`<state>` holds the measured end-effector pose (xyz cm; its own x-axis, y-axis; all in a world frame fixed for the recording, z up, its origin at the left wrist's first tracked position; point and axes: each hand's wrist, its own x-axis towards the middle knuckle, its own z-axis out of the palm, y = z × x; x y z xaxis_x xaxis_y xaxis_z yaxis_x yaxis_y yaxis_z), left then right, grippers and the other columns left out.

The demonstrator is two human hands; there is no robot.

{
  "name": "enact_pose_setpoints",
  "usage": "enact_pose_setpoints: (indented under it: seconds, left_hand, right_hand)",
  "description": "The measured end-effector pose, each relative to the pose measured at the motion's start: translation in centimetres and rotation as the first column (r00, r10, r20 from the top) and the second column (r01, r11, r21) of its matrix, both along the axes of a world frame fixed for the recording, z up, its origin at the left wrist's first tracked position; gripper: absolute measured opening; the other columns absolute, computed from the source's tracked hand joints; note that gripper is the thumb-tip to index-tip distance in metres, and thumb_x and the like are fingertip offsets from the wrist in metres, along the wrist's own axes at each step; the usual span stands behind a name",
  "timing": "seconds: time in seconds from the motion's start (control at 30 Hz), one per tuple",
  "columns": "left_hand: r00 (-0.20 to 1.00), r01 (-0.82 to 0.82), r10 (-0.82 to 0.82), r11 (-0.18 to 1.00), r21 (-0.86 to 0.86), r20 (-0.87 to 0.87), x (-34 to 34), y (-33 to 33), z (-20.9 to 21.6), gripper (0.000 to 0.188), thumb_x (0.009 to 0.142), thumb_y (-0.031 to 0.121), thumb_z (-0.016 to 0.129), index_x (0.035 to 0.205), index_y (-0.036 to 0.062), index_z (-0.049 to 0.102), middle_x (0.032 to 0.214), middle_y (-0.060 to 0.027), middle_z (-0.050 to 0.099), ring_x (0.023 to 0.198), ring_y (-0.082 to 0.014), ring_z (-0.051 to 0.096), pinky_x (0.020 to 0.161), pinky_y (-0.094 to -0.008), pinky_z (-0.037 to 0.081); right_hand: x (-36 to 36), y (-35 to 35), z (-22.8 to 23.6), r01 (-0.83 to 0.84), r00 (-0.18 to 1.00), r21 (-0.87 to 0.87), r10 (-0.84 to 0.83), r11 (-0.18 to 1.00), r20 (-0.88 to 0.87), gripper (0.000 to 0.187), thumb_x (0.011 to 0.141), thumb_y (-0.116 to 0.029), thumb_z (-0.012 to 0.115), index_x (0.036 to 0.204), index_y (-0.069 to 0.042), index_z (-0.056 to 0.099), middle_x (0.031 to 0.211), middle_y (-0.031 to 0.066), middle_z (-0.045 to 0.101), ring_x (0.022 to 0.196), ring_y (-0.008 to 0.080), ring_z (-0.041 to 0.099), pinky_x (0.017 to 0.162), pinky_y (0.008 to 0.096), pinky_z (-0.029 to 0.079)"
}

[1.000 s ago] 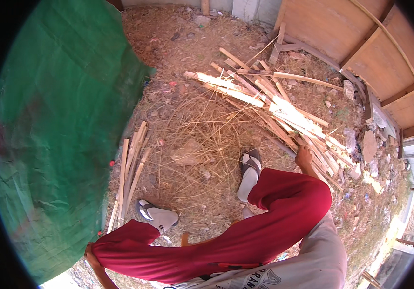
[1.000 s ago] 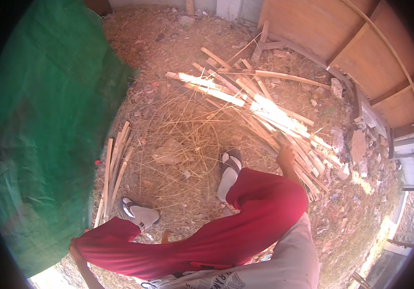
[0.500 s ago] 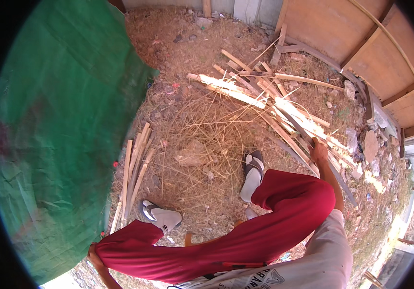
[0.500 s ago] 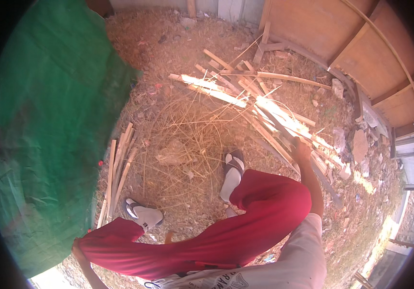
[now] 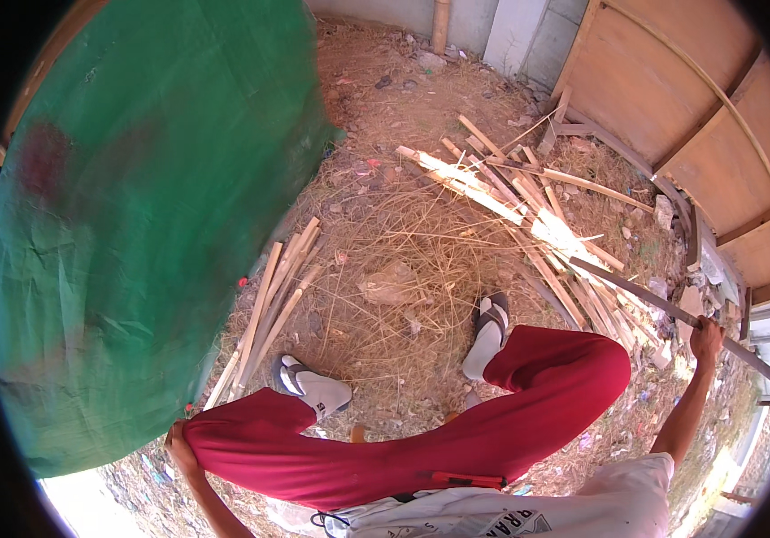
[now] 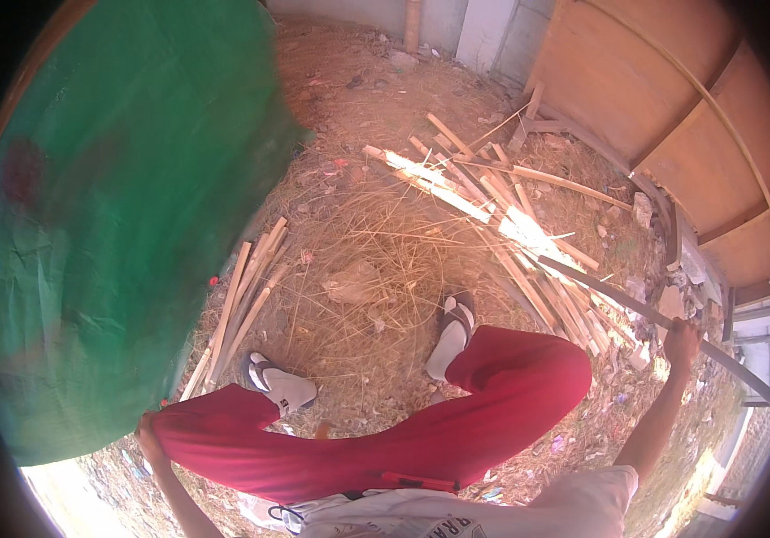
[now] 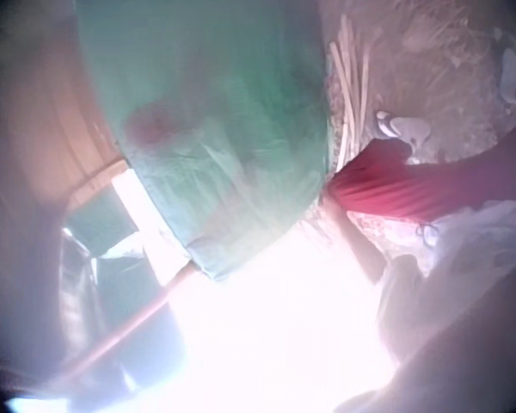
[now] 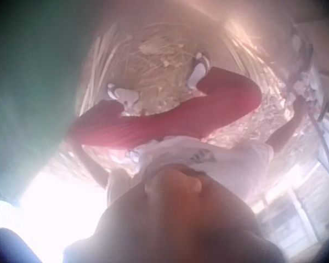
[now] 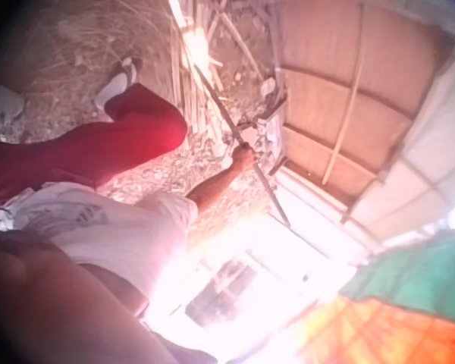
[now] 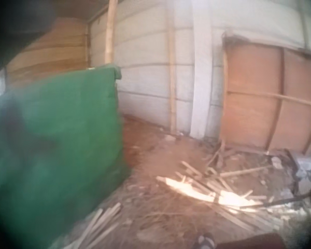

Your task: The person sits on the ground and uses a red utility knife to cut a long, thin wooden stick. They hold the stick with one hand and repeatedly slice through it with the knife until it breaks into two pieces.

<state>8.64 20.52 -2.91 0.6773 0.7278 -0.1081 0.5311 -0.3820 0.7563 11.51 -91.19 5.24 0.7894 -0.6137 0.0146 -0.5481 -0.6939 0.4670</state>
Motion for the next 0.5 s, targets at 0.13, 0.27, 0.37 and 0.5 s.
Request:
enact_pose_setpoints:
  seconds: [0.13, 0.27, 0.37, 0.5]
  left_hand:
    - [1.0, -0.004, 0.002, 0.997, 0.071, 0.028, 0.6, -1.0, 0.3, 0.031, 0.091, 0.02, 0.048, 0.084, -0.0005, 0.071, 0.083, -0.0128, 0.065, 0.074, -0.023, 0.06, 0.073, -0.0385, 0.048]
    - [0.997, -0.017, 0.026, 0.992, 0.123, -0.073, 1.1, -0.7, 0.6, 0.028, 0.092, 0.018, 0.058, 0.098, -0.0055, 0.073, 0.096, -0.019, 0.071, 0.085, -0.0282, 0.064, 0.084, -0.0423, 0.049]
    - [0.997, 0.045, -0.065, 0.931, 0.362, 0.042, 3.3, -5.2, 1.5, 0.027, 0.091, 0.013, 0.063, 0.109, -0.0055, 0.069, 0.106, -0.0218, 0.07, 0.093, -0.035, 0.067, 0.087, -0.0465, 0.05]
    - [0.867, 0.464, -0.487, 0.714, 0.525, -0.105, 6.9, -12.0, 6.2, 0.046, 0.08, 0.002, 0.073, 0.125, -0.0006, 0.058, 0.124, -0.024, 0.062, 0.12, -0.0451, 0.055, 0.102, -0.0517, 0.043]
  right_hand:
    - [-3.8, 1.5, 8.3, -0.017, 0.977, 0.18, -0.022, 0.983, 0.211, 0.027, 0.087, -0.017, 0.058, 0.103, -0.005, 0.076, 0.103, 0.0205, 0.073, 0.098, 0.0413, 0.068, 0.088, 0.0506, 0.052]
    - [-1.3, 5.6, 12.2, -0.119, 0.964, 0.249, 0.052, 0.961, 0.259, 0.036, 0.09, -0.028, 0.056, 0.099, 0.001, 0.075, 0.094, 0.0262, 0.071, 0.097, 0.0434, 0.068, 0.088, 0.0475, 0.051]
    - [2.9, 9.1, 10.3, -0.308, 0.871, 0.27, 0.156, 0.912, 0.467, 0.036, 0.088, -0.024, 0.045, 0.075, 0.005, 0.061, 0.065, 0.0208, 0.06, 0.062, 0.0355, 0.06, 0.065, 0.0458, 0.045]
    - [10.5, 20.3, 9.2, -0.386, 0.862, 0.534, 0.087, 0.752, 0.5, 0.042, 0.086, -0.028, 0.045, 0.083, 0.008, 0.066, 0.08, 0.0318, 0.064, 0.081, 0.0453, 0.064, 0.08, 0.0509, 0.047]
